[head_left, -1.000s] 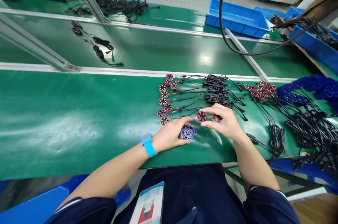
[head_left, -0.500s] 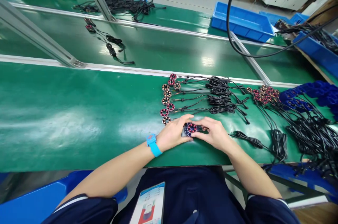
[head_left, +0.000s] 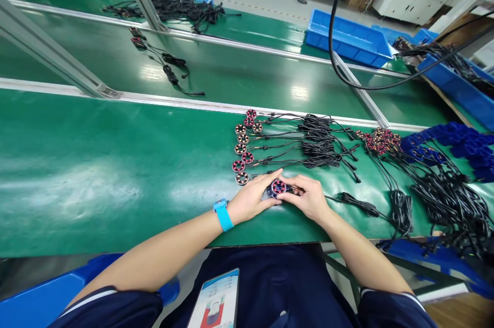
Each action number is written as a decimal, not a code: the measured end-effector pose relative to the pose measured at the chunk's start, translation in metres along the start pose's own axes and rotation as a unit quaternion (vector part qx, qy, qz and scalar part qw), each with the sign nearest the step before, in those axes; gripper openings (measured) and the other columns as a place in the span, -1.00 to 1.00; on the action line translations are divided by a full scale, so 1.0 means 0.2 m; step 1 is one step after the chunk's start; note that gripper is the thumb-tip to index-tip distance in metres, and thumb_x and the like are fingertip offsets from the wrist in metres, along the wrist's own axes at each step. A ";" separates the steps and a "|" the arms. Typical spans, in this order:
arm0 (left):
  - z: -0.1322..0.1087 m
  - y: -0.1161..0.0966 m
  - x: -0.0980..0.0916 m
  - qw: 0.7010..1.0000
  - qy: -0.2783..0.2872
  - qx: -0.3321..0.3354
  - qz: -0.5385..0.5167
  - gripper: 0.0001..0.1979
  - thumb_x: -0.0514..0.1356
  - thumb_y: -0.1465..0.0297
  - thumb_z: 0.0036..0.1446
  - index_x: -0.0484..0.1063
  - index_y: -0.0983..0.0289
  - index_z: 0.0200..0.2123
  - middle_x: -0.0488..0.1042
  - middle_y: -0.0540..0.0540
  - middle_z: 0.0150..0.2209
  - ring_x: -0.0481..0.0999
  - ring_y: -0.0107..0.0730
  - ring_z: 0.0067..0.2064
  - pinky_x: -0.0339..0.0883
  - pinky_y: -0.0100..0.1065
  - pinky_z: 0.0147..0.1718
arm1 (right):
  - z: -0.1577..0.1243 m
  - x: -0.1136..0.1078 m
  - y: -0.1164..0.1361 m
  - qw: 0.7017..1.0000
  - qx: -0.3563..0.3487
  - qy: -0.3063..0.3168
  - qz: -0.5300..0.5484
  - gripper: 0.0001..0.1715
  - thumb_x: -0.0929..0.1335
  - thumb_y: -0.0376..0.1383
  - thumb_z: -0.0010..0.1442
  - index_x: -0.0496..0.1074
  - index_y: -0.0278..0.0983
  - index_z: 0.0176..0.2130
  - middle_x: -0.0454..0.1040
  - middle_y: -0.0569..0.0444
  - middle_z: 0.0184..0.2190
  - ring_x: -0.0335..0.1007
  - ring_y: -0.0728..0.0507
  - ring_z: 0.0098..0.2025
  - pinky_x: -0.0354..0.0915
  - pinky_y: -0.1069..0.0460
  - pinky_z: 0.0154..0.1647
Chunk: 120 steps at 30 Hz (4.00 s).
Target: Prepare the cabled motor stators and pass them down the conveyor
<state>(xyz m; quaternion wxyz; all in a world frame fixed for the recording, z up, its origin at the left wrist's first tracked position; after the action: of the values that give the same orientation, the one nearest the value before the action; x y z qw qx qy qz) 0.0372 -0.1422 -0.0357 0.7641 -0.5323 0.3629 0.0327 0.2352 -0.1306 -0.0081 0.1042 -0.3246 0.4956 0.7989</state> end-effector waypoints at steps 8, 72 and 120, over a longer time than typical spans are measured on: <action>0.00 -0.03 0.01 0.998 0.014 0.039 0.038 -0.18 0.15 0.31 0.34 -0.33 0.10 0.46 0.25 0.28 0.27 0.33 -0.01 0.24 0.29 0.01 0.21 | 0.00 -0.03 0.02 0.994 -0.060 0.018 -0.088 -0.51 0.41 0.00 0.25 0.58 -0.33 -0.04 0.45 0.05 -0.51 0.37 -0.08 -0.47 0.40 0.01 -0.37; 0.02 -0.08 -0.02 0.977 -0.011 0.084 0.195 -0.72 0.24 0.23 0.28 0.36 0.28 -0.06 0.42 0.17 -0.13 0.48 -0.15 -0.13 0.46 -0.15 -0.12 | -0.14 -0.04 0.08 0.988 -0.103 -0.085 -0.080 -0.76 0.37 -0.43 0.30 0.56 -0.29 -0.06 0.63 -0.04 -0.21 0.59 -0.09 -0.18 0.53 0.04 -0.09; 0.00 -0.06 0.00 0.979 -0.085 0.058 0.177 -0.45 0.41 0.17 0.08 0.19 0.26 -0.06 0.42 0.10 -0.21 0.52 -0.16 -0.22 0.44 -0.21 -0.27 | -0.11 0.01 0.14 0.915 -0.194 0.009 -0.353 -0.75 0.32 -0.32 0.36 0.53 -0.29 -0.02 0.56 -0.09 -0.07 0.44 -0.20 -0.06 0.43 -0.08 -0.10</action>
<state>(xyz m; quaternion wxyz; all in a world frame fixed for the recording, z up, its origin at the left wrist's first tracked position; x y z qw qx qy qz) 0.0421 -0.1463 -0.0260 0.8038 -0.4096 0.3866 0.1914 0.2291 -0.1632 0.0053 0.3102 -0.5000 0.1852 0.7871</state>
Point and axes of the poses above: each hand's wrist, its own z-axis towards the middle knuckle, its own x-axis out of the palm, y = z × x, the point moved 2 cm from there along z, towards the middle knuckle
